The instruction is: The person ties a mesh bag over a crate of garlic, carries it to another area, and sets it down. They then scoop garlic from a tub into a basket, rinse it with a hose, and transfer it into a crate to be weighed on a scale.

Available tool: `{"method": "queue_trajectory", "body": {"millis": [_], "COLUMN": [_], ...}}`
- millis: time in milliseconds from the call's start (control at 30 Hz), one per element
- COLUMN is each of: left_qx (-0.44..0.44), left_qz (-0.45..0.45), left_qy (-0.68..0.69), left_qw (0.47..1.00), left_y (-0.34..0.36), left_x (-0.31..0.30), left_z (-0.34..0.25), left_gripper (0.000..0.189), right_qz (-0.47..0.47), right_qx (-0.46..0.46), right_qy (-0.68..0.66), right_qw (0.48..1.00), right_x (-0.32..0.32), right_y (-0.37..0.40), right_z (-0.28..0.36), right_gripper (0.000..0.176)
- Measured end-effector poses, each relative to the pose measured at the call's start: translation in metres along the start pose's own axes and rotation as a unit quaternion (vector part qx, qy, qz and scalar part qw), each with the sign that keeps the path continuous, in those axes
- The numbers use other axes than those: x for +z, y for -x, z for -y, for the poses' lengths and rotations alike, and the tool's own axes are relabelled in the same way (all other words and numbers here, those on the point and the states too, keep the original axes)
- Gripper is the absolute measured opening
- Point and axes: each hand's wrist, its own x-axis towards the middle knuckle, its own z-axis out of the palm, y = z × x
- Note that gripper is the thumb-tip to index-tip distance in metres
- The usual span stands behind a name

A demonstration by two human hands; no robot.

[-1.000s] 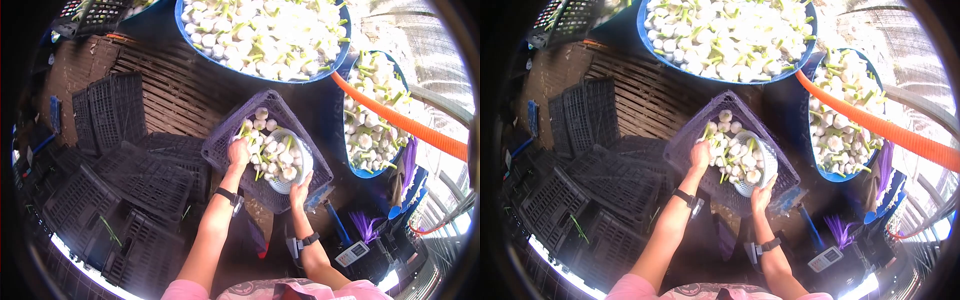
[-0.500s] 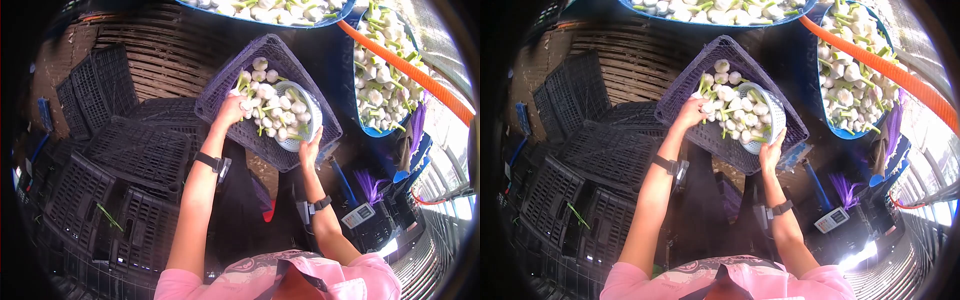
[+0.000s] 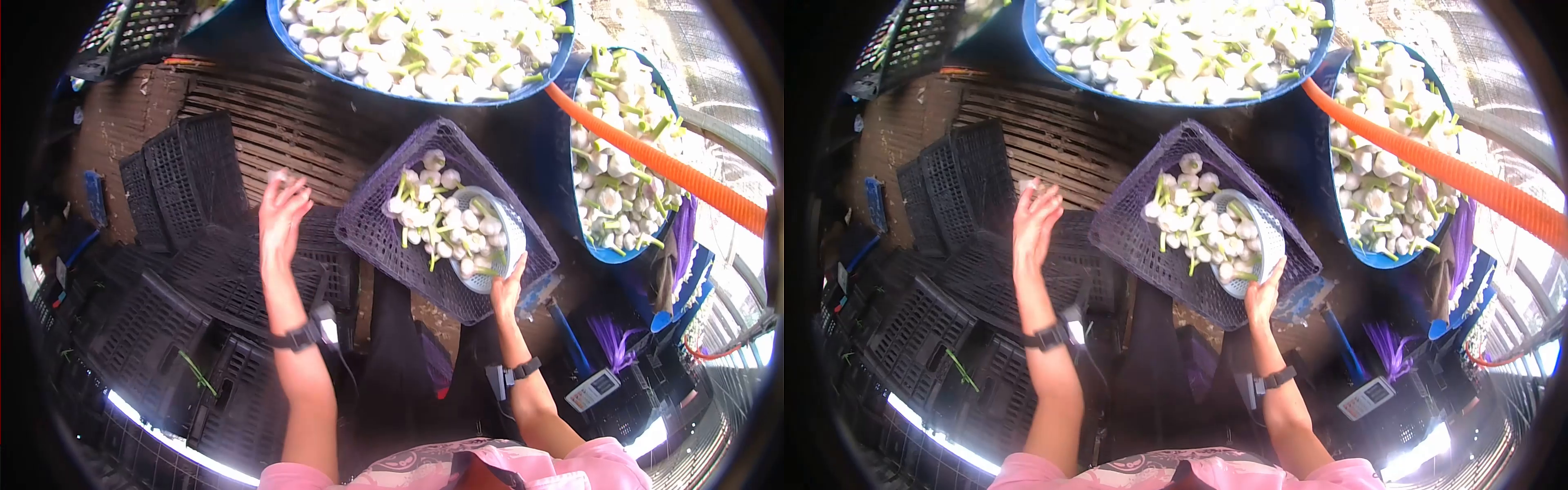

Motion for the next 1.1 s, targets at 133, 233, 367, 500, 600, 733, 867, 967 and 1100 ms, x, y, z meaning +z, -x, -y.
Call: {"method": "queue_trajectory", "body": {"millis": [133,233,367,500,600,733,867,967,1100], "left_qx": [0.262,0.386,0.334,0.183,0.134,0.156,0.2,0.222,0.257], "left_qz": [-0.134,0.028,0.105,0.12,0.127,0.123,0.143,0.17,0.168], "left_qy": [-0.72,-0.332,-0.625,-0.719,-0.702,-0.694,-0.656,-0.622,-0.605], "left_qw": [0.629,0.86,0.698,0.659,0.688,0.692,0.714,0.732,0.735], "left_y": [-0.036,-0.054,-0.117,-0.155,-0.156,-0.147,-0.143,-0.143,-0.139], "left_x": [0.004,0.098,0.186,0.227,0.228,0.226,0.22,0.217,0.217], "left_z": [-0.033,-0.056,-0.034,-0.024,-0.021,-0.025,-0.023,-0.023,-0.024], "left_gripper": [0.057,0.01,0.024,0.026,0.028,0.033,0.038,0.039,0.033], "right_qz": [-0.002,0.001,-0.009,-0.017,-0.011,0.004,-0.003,0.001,0.001], "right_qx": [0.012,0.006,-0.011,-0.033,-0.021,0.006,-0.017,-0.009,-0.023], "right_qy": [0.008,0.0,-0.003,-0.016,-0.014,-0.013,-0.017,-0.019,-0.018], "right_qw": [1.0,1.0,1.0,0.999,1.0,1.0,1.0,1.0,1.0], "right_x": [-0.001,0.0,-0.002,-0.002,-0.004,-0.007,-0.006,-0.01,-0.011], "right_y": [0.0,0.001,0.0,-0.001,0.002,0.0,0.0,0.0,0.0], "right_z": [0.005,0.006,0.009,0.007,0.007,0.012,0.009,0.013,0.012], "right_gripper": [0.087,0.087,0.089,0.09,0.09,0.091,0.092,0.092,0.092]}}
